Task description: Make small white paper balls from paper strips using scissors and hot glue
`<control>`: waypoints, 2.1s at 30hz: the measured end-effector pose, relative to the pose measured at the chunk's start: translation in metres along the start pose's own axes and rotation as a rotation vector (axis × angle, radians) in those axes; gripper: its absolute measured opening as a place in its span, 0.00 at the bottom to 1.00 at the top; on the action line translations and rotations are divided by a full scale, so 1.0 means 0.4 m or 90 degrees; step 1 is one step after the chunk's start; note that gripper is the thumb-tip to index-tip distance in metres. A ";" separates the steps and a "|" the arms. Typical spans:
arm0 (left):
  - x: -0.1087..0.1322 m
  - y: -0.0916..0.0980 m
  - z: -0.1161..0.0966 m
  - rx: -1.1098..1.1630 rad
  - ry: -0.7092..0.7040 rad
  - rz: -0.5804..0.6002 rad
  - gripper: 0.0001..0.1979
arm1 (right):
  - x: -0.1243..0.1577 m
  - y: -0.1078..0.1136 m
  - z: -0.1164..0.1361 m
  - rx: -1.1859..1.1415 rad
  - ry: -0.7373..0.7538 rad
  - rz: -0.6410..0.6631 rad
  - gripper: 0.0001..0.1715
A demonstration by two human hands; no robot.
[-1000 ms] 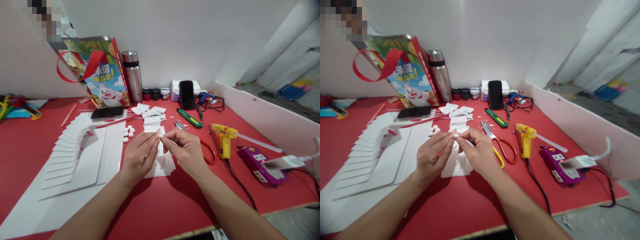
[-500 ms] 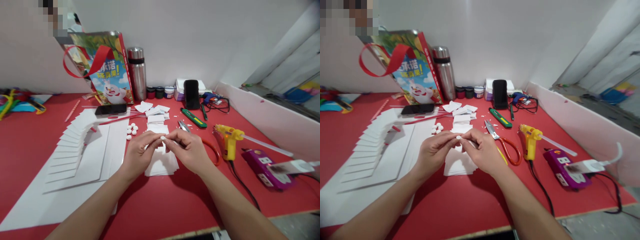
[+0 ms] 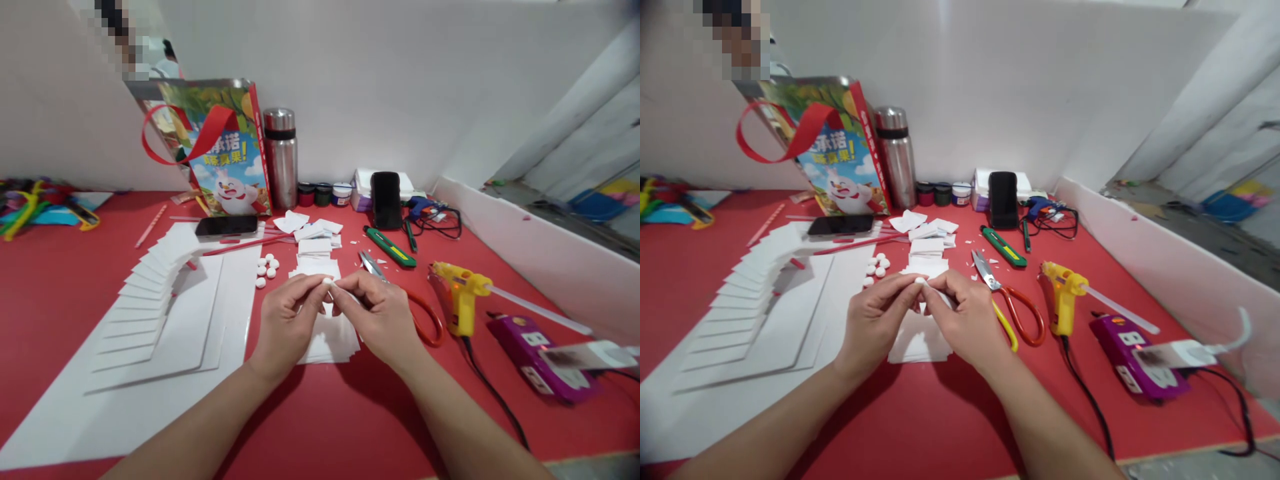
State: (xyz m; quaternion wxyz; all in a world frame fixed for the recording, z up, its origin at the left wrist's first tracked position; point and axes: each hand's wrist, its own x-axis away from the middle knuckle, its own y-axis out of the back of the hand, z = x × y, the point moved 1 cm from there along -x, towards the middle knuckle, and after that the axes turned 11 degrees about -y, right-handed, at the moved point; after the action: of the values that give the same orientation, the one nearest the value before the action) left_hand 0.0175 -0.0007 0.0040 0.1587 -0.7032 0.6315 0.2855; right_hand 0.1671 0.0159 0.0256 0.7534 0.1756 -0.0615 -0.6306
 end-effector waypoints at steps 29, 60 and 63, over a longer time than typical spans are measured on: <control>-0.005 0.009 0.019 -0.053 0.035 0.072 0.08 | -0.019 0.011 -0.019 -0.170 -0.231 0.084 0.14; -0.021 0.028 0.016 0.056 0.044 0.115 0.09 | -0.016 0.025 -0.012 -0.182 -0.186 0.160 0.18; -0.019 0.025 0.011 0.001 0.023 0.107 0.09 | -0.024 0.019 -0.021 -0.347 -0.357 0.237 0.27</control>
State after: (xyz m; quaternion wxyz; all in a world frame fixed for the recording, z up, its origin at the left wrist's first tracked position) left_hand 0.0065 0.0065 0.0063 0.1232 -0.6524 0.6914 0.2849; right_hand 0.1751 0.0278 0.0216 0.8272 -0.2222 -0.1256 -0.5005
